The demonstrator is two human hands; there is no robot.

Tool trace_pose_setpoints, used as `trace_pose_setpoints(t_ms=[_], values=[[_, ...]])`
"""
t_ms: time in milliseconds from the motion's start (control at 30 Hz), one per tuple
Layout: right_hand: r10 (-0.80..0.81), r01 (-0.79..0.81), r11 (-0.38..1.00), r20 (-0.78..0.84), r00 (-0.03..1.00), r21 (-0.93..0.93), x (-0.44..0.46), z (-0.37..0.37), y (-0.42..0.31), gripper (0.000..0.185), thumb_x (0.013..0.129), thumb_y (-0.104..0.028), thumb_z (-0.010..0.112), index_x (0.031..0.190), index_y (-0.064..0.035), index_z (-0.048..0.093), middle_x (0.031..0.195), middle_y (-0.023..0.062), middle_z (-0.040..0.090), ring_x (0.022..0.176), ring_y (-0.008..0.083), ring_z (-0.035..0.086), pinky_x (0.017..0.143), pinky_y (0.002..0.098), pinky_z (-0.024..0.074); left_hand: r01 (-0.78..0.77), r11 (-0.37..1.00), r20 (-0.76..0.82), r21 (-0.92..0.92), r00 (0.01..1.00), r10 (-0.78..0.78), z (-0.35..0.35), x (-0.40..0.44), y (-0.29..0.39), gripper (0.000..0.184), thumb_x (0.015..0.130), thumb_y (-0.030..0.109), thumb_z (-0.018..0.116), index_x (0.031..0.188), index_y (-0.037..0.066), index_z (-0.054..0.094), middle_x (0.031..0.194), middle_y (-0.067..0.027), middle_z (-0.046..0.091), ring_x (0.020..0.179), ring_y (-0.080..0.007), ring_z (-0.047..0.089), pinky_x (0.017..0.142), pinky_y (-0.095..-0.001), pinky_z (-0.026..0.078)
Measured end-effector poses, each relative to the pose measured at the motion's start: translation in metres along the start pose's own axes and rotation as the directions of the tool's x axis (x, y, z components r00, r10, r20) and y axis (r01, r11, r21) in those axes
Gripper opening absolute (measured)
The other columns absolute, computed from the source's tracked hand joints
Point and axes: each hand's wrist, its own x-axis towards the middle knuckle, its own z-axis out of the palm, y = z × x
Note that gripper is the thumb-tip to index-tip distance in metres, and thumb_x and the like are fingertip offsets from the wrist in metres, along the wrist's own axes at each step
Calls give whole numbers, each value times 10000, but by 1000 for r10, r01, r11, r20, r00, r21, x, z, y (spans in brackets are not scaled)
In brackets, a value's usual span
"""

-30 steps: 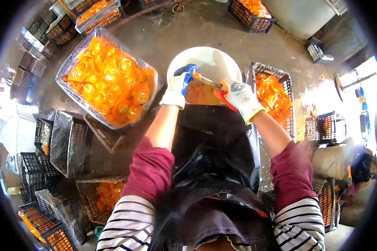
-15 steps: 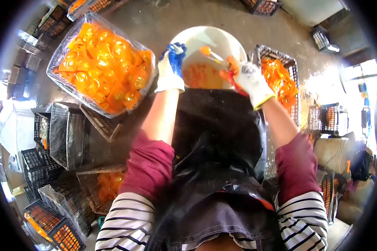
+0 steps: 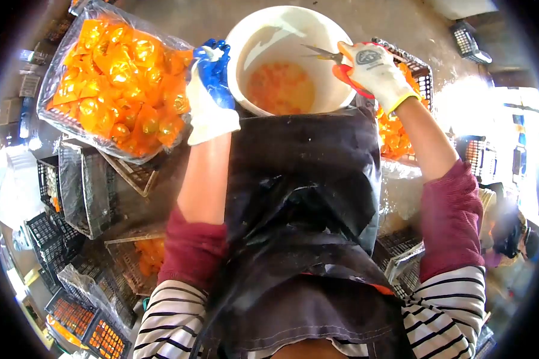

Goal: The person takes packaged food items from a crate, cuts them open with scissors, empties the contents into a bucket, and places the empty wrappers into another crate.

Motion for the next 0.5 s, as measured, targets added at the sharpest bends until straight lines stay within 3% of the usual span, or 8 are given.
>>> trace_pose_setpoints(t_ms=[133,200,233,300,333,400,500], values=[[-123,147,981,185,975,-124,62,41,-9,342,869,-321,551,1133,-106,588,969,167,658,929,357,622,781,435,496,75,996,-195,37,979,-66,51,-32,59,384,939,265,574,1180,-27,514,1099,-120,578,1039,-223,580,933,-320,497],[-207,247,965,327,922,-88,99,78,-14,315,864,-313,544,1080,-100,628,984,146,675,930,349,639,778,435,505,77,989,-153,-129,984,-97,54,-34,63,400,947,292,566,1191,-19,510,1103,-108,573,1045,-221,572,968,-316,470],[-271,387,889,399,876,-246,116,105,-17,305,856,-312,550,1058,-105,647,986,127,681,917,336,650,756,439,512,46,995,-61,-94,997,-52,50,-31,63,410,955,308,549,1206,-14,502,1118,-96,564,1055,-211,563,1004,-328,440],[-213,478,788,556,803,-389,138,119,-49,248,826,-273,586,1008,-137,688,968,58,696,891,280,679,679,428,528,102,995,-86,5,991,-101,52,-33,68,449,974,317,503,1263,-25,467,1209,-119,545,1126,-232,543,1030,-360,417],[-248,591,690,630,736,-418,138,108,-63,232,786,-208,645,1006,-161,701,932,0,694,888,243,682,635,387,524,101,994,-91,46,991,-97,50,-32,69,462,980,320,488,1282,-28,454,1239,-125,538,1152,-238,534,1040,-370,408],[-265,687,581,697,667,-437,158,153,-73,247,748,-146,684,992,-169,714,920,-41,689,880,220,677,614,366,502,206,979,-194,3,960,-201,71,-31,81,459,1003,306,442,1318,-28,413,1275,-143,520,1189,-249,514,1071,-382,380],[-315,733,528,703,638,-429,166,176,-89,236,701,-111,703,920,-195,727,861,-63,663,796,176,650,534,335,435,219,976,-199,-4,956,-215,68,-28,81,467,1007,314,436,1324,-27,402,1268,-156,518,1187,-260,519,1059,-386,389]])
